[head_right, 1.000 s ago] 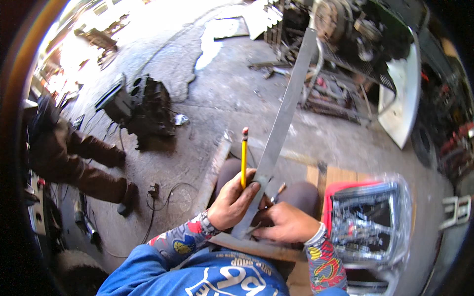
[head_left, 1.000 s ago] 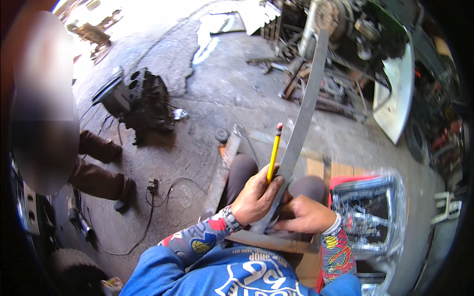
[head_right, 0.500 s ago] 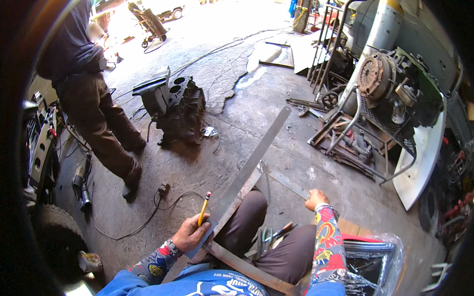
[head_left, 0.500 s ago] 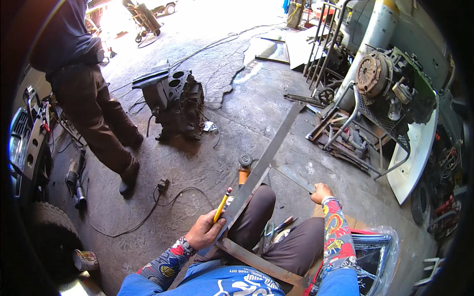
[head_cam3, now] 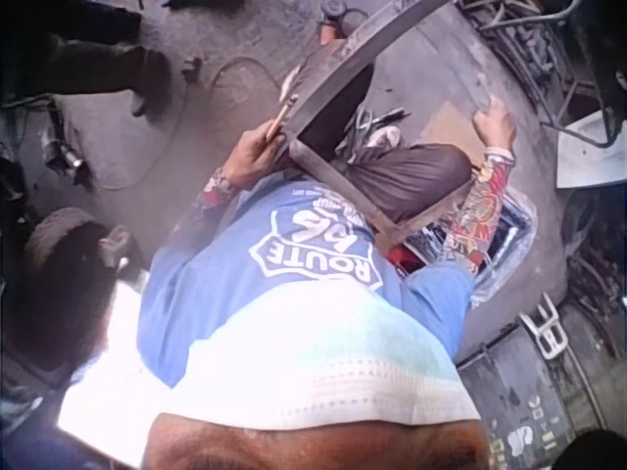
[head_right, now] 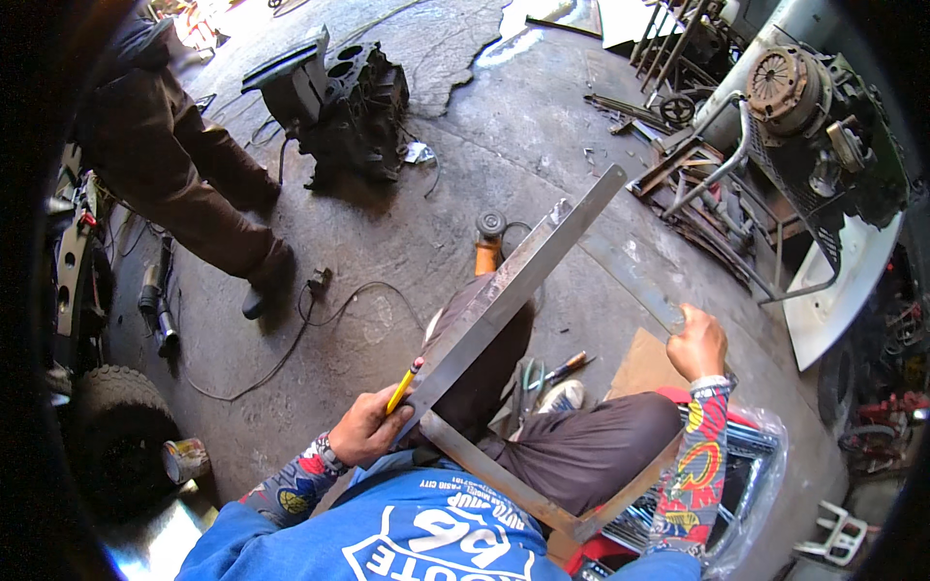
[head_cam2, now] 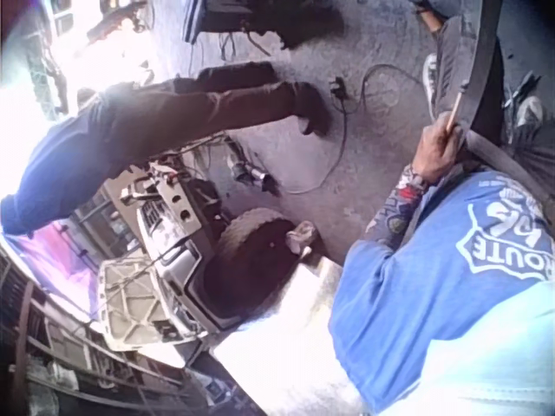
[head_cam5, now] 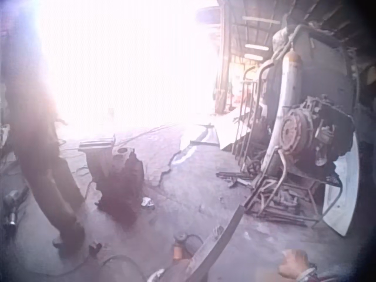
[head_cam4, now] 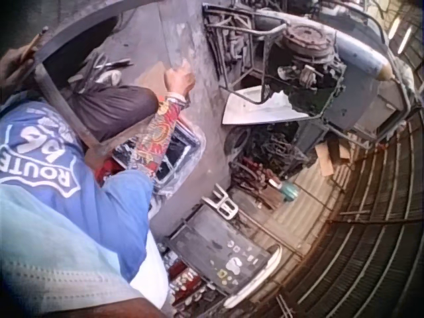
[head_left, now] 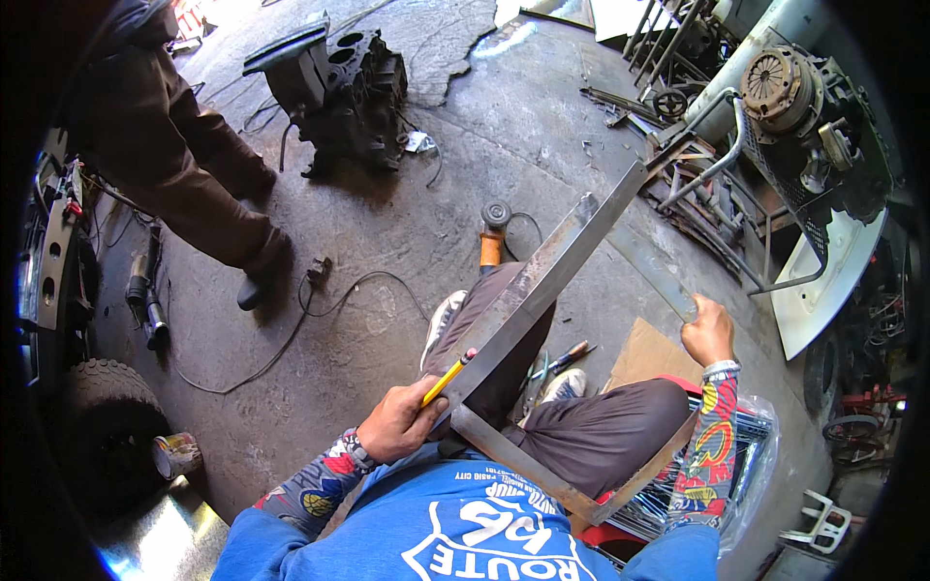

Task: The person uses an angle grinder to smooth a metal frame, then marks it with a pencil and ruler. The person measures and marks multiple edges of the frame while sitting on the floor.

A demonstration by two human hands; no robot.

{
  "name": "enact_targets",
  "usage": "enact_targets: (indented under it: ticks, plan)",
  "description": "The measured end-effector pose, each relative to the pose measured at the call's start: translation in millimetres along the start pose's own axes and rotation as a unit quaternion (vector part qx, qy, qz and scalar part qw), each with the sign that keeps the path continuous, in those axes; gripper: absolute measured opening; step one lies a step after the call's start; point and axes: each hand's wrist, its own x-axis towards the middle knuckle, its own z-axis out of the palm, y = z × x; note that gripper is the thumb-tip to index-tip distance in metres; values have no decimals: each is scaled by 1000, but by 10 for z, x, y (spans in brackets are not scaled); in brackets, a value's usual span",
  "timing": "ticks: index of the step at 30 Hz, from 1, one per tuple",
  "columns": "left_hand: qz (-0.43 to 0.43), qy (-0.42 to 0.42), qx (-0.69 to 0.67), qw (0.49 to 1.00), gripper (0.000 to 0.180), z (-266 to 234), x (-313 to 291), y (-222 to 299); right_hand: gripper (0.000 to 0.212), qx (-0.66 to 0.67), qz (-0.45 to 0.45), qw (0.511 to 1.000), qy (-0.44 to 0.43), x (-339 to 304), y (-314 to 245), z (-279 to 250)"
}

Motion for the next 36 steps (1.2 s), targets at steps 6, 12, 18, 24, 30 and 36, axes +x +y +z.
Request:
enact_targets:
  ticks: [6, 12, 18, 24, 30, 36]
  plan:
    - [5, -47, -6, 999, 10, 80, 106, -69, 40, 0, 63, 998, 26, -308, 83, -287]
    - [3, -29, 15, 999, 12, 96, 126, -76, 46, 33, 92, 995, -19, -337, 32, -254]
    - [-9, 4, 32, 999, 13, 126, -19, -201, 75, 126, 73, 987, -71, -303, -50, -413]
    - [1, 19, 37, 999, 19, 126, -190, -311, 84, 105, -1, 993, -53, -43, -269, -213]
    - [-90, 13, -33, 995, 20, 144, -261, -486, 72, 57, 21, 998, 18, 258, -561, 38]
    - [-122, 37, -120, 985, 23, 135, -197, -454, 80, 4, 75, 996, 53, 348, -571, 110]
